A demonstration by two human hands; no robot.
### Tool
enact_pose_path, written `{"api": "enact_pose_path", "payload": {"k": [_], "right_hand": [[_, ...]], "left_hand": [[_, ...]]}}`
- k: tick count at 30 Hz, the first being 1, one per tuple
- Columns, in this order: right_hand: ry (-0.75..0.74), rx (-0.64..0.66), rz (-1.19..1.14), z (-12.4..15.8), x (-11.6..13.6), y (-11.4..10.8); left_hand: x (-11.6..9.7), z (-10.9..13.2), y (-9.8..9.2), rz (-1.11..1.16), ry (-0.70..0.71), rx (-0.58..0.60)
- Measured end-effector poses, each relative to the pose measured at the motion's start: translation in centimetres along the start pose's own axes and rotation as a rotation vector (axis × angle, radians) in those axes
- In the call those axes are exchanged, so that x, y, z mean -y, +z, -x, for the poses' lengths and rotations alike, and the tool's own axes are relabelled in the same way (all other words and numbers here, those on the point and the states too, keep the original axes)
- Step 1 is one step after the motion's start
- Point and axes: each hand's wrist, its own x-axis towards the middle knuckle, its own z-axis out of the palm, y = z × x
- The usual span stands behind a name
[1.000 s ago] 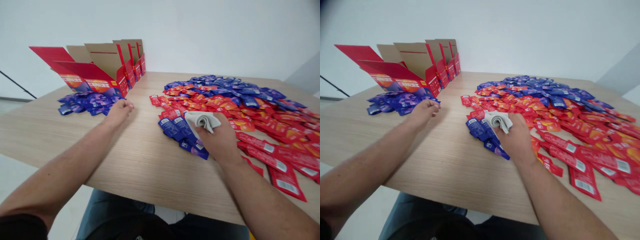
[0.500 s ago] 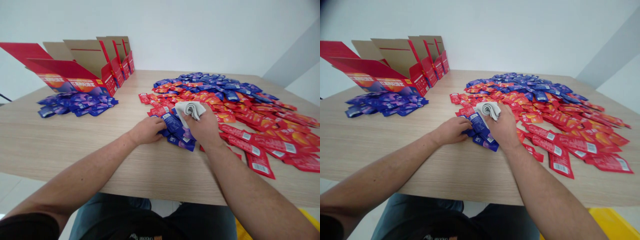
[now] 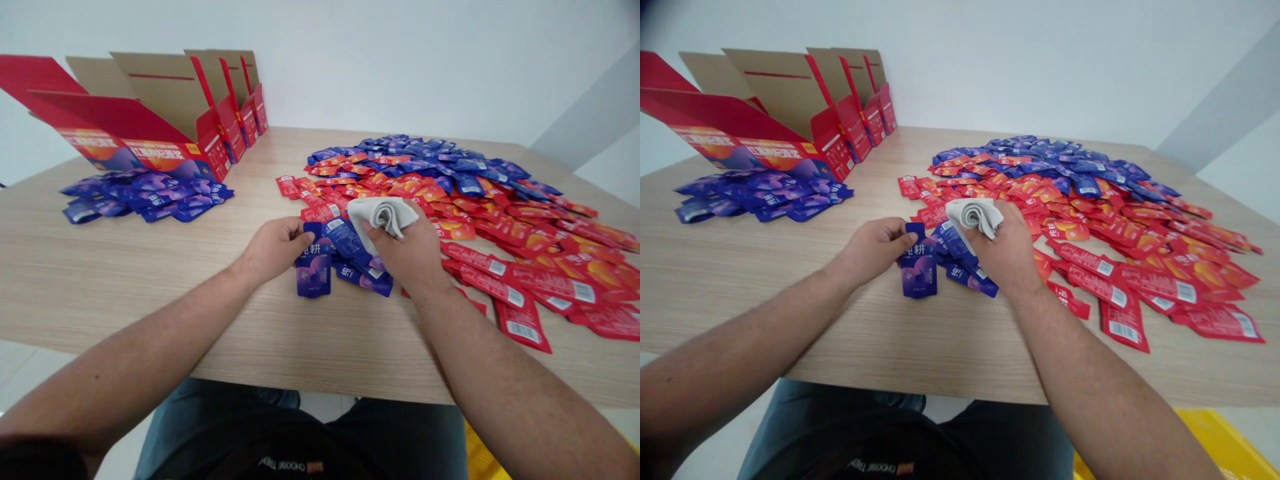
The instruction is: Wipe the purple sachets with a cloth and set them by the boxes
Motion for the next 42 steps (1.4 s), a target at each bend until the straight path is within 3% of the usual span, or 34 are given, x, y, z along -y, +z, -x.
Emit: {"api": "enact_pose_path", "payload": {"k": [4, 11, 18, 23, 25, 28, 30, 33, 38, 42], "right_hand": [[-0.039, 0.051, 0.0, 0.6, 0.1, 0.4], [-0.196, 0.229, 0.031, 1.4, 1.1, 0.6], [-0.295, 0.371, -0.063, 2.4, 2.0, 1.4], [-0.3, 0.674, -0.158, 2.9, 2.7, 1.3], [-0.277, 0.653, -0.093, 2.8, 2.7, 1.1], [-0.233, 0.503, -0.022, 2.8, 2.7, 1.1], [-0.245, 0.545, -0.085, 3.0, 2.8, 1.2], [-0.273, 0.709, -0.162, 3.3, 3.1, 1.3], [-0.222, 0.527, -0.06, 3.5, 3.0, 1.5], [-0.27, 0.66, -0.114, 3.9, 3.3, 1.7]], "left_hand": [[1.4, -0.1, 1.4, 0.197, -0.093, 0.106], [2.4, -0.5, 2.0, 0.206, -0.129, 0.214], [1.6, -0.1, 3.1, 0.676, -0.324, 0.337], [2.2, -0.3, 3.4, 0.659, -0.218, 0.318], [2.4, -0.3, 3.4, 0.647, -0.204, 0.341], [2.4, -0.4, 3.5, 0.737, -0.278, 0.386], [2.3, -0.4, 3.4, 0.736, -0.282, 0.382], [2.4, -0.4, 3.4, 0.64, -0.201, 0.355], [2.6, -0.3, 3.5, 0.685, -0.225, 0.343], [2.5, -0.3, 3.4, 0.637, -0.221, 0.329]]}}
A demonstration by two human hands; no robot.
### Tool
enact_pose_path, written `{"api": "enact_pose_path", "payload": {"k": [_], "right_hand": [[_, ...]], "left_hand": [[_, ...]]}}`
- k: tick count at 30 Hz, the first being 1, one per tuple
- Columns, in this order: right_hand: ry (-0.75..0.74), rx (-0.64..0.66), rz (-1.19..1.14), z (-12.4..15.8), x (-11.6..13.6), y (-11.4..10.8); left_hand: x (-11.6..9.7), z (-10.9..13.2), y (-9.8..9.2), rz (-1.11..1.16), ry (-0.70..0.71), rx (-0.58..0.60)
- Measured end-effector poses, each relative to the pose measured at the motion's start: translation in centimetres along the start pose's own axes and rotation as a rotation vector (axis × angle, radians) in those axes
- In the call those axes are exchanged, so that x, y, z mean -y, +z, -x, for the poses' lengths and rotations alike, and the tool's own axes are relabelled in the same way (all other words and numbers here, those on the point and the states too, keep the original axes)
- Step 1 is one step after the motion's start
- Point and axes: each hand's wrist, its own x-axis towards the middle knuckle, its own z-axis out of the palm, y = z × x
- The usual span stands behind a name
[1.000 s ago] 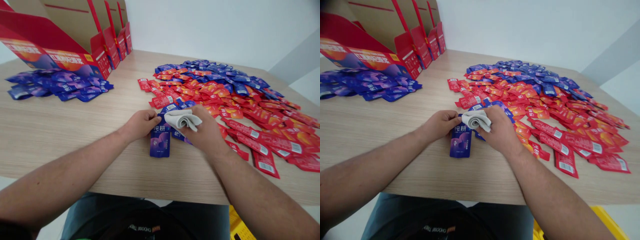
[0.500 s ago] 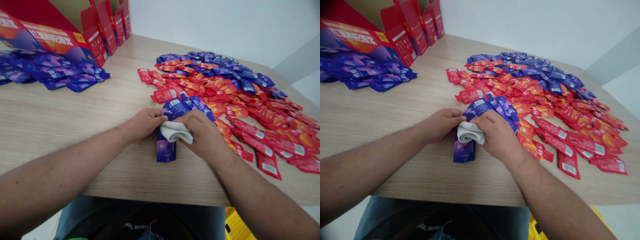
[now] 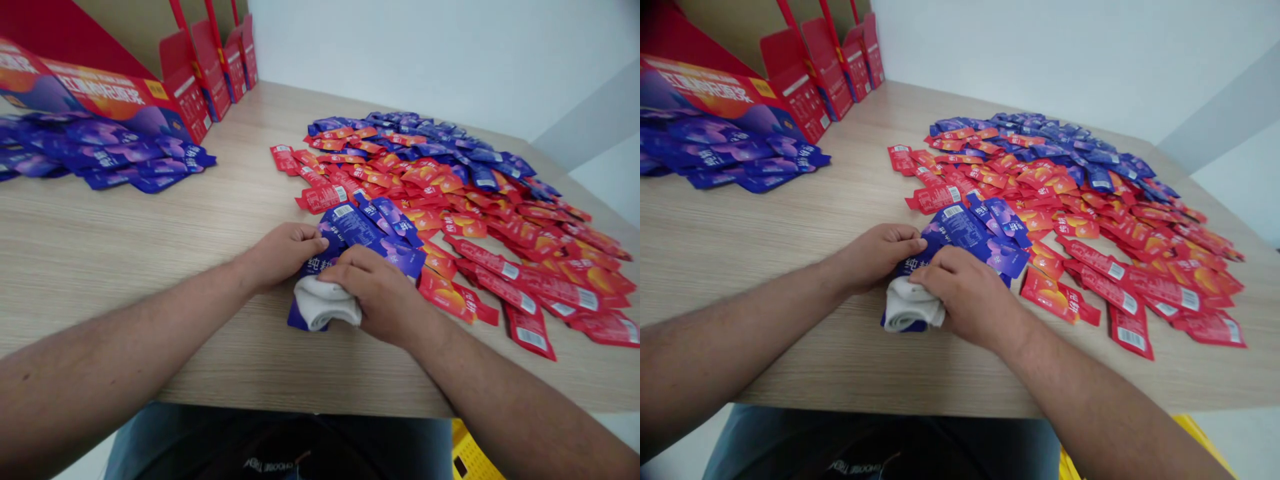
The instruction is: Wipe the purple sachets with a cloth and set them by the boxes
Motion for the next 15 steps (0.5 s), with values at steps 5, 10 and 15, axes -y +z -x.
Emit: {"api": "enact_pose_path", "payload": {"k": [5, 10, 15], "right_hand": [[0.093, -0.103, 0.04, 0.01, -0.17, 0.06], [0.022, -0.008, 0.028, -0.05, 0.07, 0.18], [0.142, -0.107, 0.027, -0.21, 0.15, 0.29]], "left_hand": [[-0.15, 0.09, 0.05, 0.09, -0.035, -0.003], [-0.28, 0.18, 0.0, 0.041, -0.045, 0.006], [-0.04, 0.04, -0.12, 0.095, -0.041, -0.025]]}}
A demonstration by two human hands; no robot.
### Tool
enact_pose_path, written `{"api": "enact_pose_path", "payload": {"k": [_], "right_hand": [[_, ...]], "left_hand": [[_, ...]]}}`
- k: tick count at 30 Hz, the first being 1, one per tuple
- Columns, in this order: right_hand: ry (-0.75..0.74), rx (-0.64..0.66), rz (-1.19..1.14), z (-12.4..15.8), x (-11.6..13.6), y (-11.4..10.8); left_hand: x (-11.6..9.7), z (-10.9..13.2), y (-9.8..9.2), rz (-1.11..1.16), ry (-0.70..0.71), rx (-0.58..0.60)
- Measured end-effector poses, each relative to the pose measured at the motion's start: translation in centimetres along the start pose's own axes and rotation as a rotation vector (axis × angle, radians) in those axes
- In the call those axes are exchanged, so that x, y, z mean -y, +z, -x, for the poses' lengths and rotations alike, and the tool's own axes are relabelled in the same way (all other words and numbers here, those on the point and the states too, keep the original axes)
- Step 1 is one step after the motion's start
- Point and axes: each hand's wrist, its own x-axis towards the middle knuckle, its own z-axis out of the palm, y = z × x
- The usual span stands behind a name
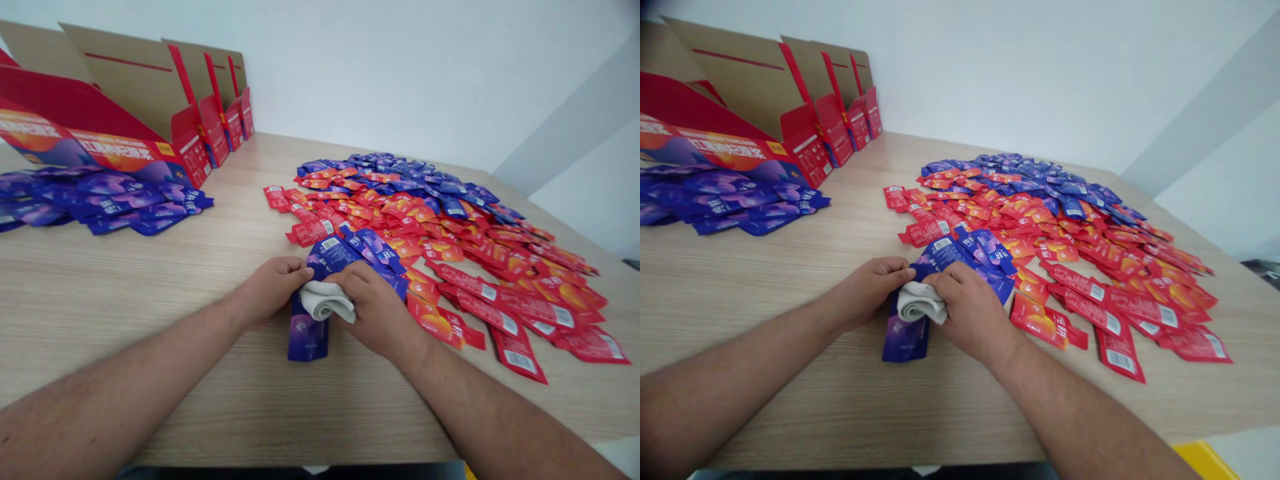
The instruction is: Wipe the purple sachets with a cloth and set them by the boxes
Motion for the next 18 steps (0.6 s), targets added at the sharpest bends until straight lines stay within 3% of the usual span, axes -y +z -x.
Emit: {"api": "enact_pose_path", "payload": {"k": [4, 9, 14, 18], "right_hand": [[-0.109, 0.086, -0.032, 0.03, 0.13, 0.11], [0.014, 0.007, -0.03, -0.16, -0.11, 0.03], [-0.065, 0.091, -0.038, -0.11, 0.14, 0.04], [0.024, -0.01, -0.054, -0.13, -0.02, 0.11]], "left_hand": [[-0.03, 0.09, 0.03, -0.054, -0.007, 0.015], [0.04, 0.06, 0.02, -0.023, 0.015, -0.003], [0.21, -0.11, -0.14, -0.106, 0.018, 0.01], [0.28, -0.1, -0.09, -0.031, 0.027, -0.003]]}}
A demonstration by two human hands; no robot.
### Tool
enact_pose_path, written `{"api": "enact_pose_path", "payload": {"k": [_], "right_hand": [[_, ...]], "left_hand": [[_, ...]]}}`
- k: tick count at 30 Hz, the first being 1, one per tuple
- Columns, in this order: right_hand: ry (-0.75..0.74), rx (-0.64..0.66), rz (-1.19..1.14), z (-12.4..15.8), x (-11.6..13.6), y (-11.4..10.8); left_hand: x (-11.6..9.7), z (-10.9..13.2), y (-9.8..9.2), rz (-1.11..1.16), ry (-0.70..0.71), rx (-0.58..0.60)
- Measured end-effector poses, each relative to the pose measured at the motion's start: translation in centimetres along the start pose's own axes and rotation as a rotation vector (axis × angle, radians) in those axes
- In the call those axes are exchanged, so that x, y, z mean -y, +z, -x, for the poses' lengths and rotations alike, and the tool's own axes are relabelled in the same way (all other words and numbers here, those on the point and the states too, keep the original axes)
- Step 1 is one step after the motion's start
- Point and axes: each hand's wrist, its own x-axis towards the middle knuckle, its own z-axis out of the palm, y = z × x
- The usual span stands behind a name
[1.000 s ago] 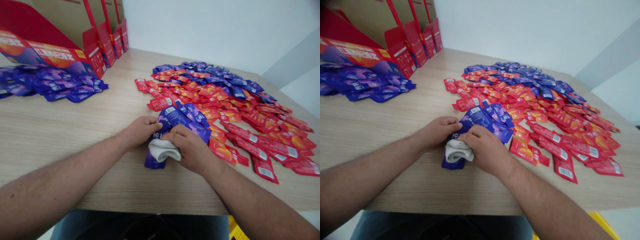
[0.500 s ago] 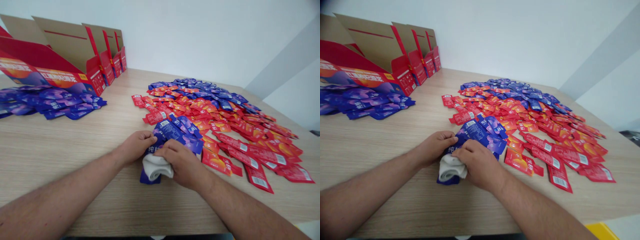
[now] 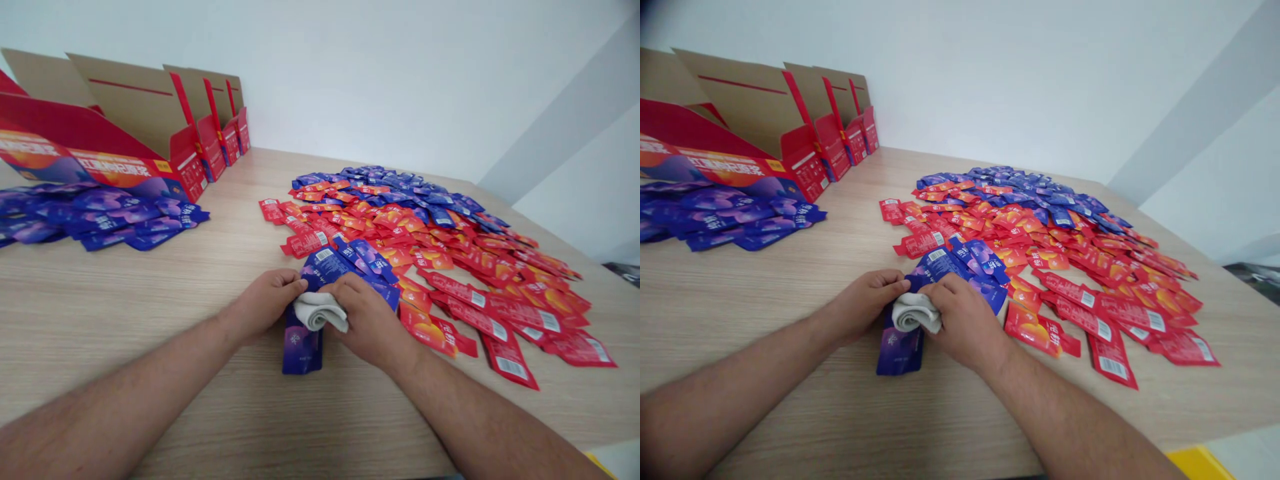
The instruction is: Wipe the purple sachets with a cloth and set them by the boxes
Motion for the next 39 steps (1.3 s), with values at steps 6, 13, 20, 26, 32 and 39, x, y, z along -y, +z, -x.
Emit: {"api": "enact_pose_path", "payload": {"k": [6, 13, 20, 26, 32, 39], "right_hand": [[-0.049, 0.084, 0.032, 0.03, 0.17, -0.01], [-0.086, 0.123, 0.028, -0.02, 0.33, 0.03], [-0.035, 0.05, 0.025, 0.1, -0.04, 0.09], [-0.052, 0.032, 0.013, 0.05, -0.12, 0.13], [-0.112, 0.092, 0.044, 0.07, -0.18, 0.11], [-0.084, 0.053, 0.038, -0.1, -0.22, 0.07]], "left_hand": [[-0.02, 0.06, 0.02, -0.026, -0.014, 0.015], [0.1, 0.03, -0.11, -0.076, -0.003, 0.015], [0.2, -0.14, -0.06, -0.06, 0.002, 0.0], [0.02, -0.02, 0.03, -0.059, -0.006, 0.002], [-0.09, 0.03, 0.04, -0.14, 0.004, -0.006], [0.2, -0.19, -0.11, -0.121, 0.005, 0.003]]}}
